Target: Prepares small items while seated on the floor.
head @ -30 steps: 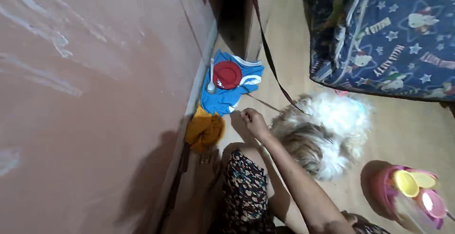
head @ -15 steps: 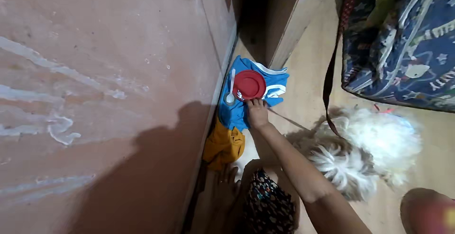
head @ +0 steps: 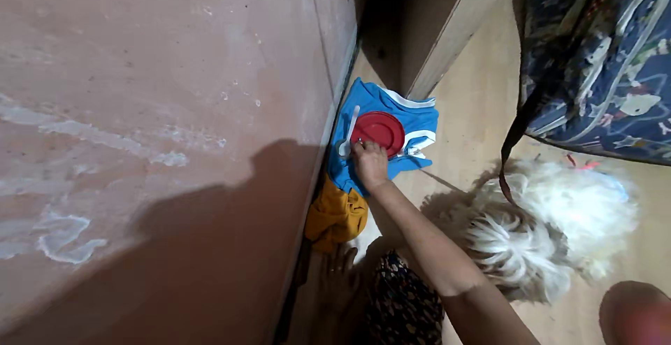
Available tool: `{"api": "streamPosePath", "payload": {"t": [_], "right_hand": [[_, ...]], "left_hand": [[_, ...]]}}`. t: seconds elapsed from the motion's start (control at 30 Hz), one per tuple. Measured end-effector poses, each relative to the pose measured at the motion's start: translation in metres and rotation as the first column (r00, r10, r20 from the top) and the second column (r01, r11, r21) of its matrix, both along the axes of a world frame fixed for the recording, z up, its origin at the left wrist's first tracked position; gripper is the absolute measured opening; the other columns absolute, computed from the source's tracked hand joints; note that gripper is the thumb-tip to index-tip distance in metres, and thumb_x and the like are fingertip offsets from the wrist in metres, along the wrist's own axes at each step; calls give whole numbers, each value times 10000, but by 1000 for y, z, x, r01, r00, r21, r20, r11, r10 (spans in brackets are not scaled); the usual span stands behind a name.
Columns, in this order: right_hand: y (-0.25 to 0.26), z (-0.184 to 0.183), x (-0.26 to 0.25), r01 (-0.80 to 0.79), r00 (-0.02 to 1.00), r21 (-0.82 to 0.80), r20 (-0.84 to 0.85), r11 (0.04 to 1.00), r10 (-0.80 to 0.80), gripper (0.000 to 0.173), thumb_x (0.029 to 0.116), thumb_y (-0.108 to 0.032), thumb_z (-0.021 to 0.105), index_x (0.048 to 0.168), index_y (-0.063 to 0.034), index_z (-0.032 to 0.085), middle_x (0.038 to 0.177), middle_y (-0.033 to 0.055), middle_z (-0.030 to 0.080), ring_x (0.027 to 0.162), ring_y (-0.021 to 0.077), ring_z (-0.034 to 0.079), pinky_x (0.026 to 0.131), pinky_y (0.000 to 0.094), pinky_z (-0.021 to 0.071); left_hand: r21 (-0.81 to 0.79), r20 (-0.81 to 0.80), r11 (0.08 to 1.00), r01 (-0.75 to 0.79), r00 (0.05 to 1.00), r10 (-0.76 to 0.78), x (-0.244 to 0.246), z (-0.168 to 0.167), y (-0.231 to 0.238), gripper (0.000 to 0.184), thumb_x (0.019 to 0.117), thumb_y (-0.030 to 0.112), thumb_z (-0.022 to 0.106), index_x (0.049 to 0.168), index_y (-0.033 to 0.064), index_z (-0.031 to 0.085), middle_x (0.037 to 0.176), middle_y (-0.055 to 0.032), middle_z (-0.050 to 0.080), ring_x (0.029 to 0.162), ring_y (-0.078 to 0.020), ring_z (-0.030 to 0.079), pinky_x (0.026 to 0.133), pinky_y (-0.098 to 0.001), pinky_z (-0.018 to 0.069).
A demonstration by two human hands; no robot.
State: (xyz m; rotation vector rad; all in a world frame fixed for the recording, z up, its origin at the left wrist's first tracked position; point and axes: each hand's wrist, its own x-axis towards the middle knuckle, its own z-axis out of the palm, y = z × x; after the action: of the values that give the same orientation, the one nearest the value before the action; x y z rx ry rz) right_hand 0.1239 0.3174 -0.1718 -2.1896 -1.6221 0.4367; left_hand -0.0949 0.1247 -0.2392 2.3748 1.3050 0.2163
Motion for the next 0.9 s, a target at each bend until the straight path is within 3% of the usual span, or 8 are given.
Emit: {"api": "streamPosePath", "payload": {"t": [0.13, 0.33, 0.5, 0.6, 0.67, 0.73, 0.83, 0.9], "right_hand": [[11, -12, -13, 6, 998, -174, -54, 985, -16, 264, 1027, -89, 546, 1220, -25, 714, 1227, 256, 682, 1190, 437, 631, 1000, 598, 466], [-24, -10, -15, 1, 1000, 209, -30, 978, 5, 148, 962, -74, 657, 1010, -3, 777, 1005, 219, 740, 984, 415, 710, 860, 578, 533], [-121, 20, -5, 21, 999, 185, -39, 982, -14, 134, 930, -79, 692, 987, -1, 785, 1007, 219, 740, 949, 418, 708, 797, 582, 527], [-161, 22, -1, 72, 997, -51, -28, 996, -74, 158, 945, -77, 657, 992, -5, 790, 1039, 233, 741, 1000, 425, 702, 854, 597, 504], [-163, 25, 4, 60, 996, -350, -47, 935, -82, 232, 999, -119, 586, 1107, -25, 769, 1149, 229, 715, 1125, 404, 654, 973, 581, 445], [-157, 25, 6, 19, 996, -514, -61, 858, -59, 281, 1031, -183, 552, 1180, -39, 741, 1216, 221, 696, 1197, 390, 621, 1027, 563, 412], [-155, 23, 4, -80, 989, -527, -146, 846, 3, 320, 1053, -207, 522, 1278, -65, 700, 1300, 191, 674, 1244, 386, 600, 1039, 569, 412], [-162, 24, 7, -78, 959, -435, -280, 897, -52, 330, 1044, -126, 524, 1331, -70, 678, 1351, 170, 661, 1253, 379, 606, 1048, 582, 414]], "left_hand": [[-30, -31, 1000, -7, 999, 6, 1, 3, -1, 456, 950, 309, 618, 1347, 89, 664, 1441, -217, 580, 1326, -456, 549, 1105, -645, 375], [13, 26, 1000, -19, 999, 19, 0, -4, -3, 463, 929, 305, 630, 1322, 63, 675, 1424, -262, 575, 1304, -480, 559, 1067, -667, 398], [116, 80, 993, -22, 997, 13, -2, -14, -4, 441, 944, 297, 557, 1292, 62, 693, 1405, -259, 592, 1271, -476, 588, 1048, -644, 429], [143, 93, 990, -11, 996, -2, -2, -17, -5, 455, 938, 296, 551, 1305, 59, 676, 1418, -273, 576, 1289, -482, 571, 1068, -649, 397], [116, 92, 993, -1, 996, -10, -1, -17, -4, 459, 942, 283, 554, 1324, 53, 664, 1441, -280, 553, 1304, -492, 554, 1078, -657, 384], [109, 91, 994, -5, 996, -5, -1, -16, -4, 449, 952, 276, 556, 1327, 54, 662, 1452, -273, 545, 1309, -488, 551, 1086, -645, 384], [109, 90, 994, -5, 996, -5, -1, -15, -5, 453, 952, 272, 559, 1336, 52, 656, 1460, -276, 537, 1317, -487, 545, 1093, -647, 379], [86, 91, 996, -7, 996, 0, 0, -13, -4, 449, 953, 259, 569, 1347, 56, 647, 1476, -277, 520, 1339, -489, 524, 1105, -651, 359]]}}
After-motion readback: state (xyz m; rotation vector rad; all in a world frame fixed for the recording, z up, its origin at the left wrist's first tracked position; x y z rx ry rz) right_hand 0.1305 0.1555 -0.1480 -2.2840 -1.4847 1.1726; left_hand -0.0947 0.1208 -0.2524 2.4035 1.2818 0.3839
